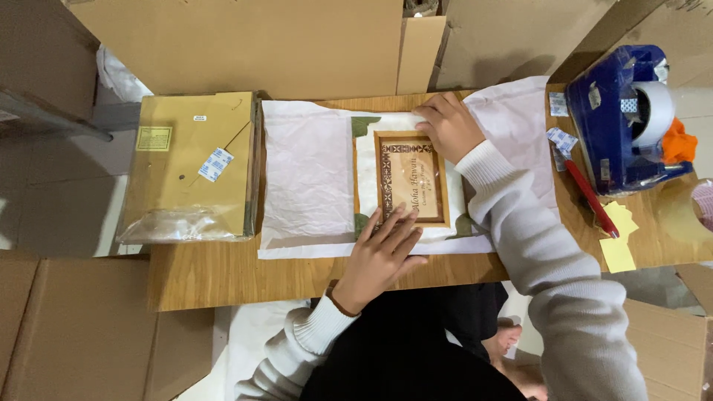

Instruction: Wrapping a small box in white tissue paper

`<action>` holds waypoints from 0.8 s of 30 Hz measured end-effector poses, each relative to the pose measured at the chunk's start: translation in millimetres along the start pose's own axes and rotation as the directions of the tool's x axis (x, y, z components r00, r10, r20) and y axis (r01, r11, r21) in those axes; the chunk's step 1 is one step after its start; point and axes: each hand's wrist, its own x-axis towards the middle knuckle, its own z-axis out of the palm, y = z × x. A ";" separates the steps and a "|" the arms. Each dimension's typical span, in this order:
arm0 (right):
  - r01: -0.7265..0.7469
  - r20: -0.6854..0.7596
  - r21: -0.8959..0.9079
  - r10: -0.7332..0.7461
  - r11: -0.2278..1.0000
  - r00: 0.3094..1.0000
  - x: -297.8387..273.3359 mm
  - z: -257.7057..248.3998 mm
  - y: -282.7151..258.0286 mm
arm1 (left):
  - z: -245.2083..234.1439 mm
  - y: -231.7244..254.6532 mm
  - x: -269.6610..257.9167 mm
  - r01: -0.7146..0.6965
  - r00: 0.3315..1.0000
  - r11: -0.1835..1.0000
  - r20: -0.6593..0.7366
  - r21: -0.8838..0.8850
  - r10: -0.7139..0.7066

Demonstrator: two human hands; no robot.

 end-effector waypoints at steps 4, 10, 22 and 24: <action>0.023 -0.015 0.050 -0.022 0.998 1.000 -0.3 1.4 2.9 | 1.1 -0.1 -2.0 -0.006 1.000 1.000 0.014 0.013 0.005; 0.047 -0.076 0.028 -0.044 0.999 0.996 -2.9 3.5 1.0 | 1.5 -3.7 -1.8 0.004 1.000 1.000 0.006 -0.026 -0.004; 0.168 -0.181 -0.231 -0.212 0.958 0.960 3.1 -9.3 -10.3 | -2.3 -6.4 6.9 0.117 0.993 0.982 0.029 -0.148 -0.114; 0.170 -0.168 -0.207 -0.206 0.963 0.964 4.1 -21.1 -14.7 | -1.1 -6.9 7.7 0.125 0.992 0.981 0.029 -0.147 -0.122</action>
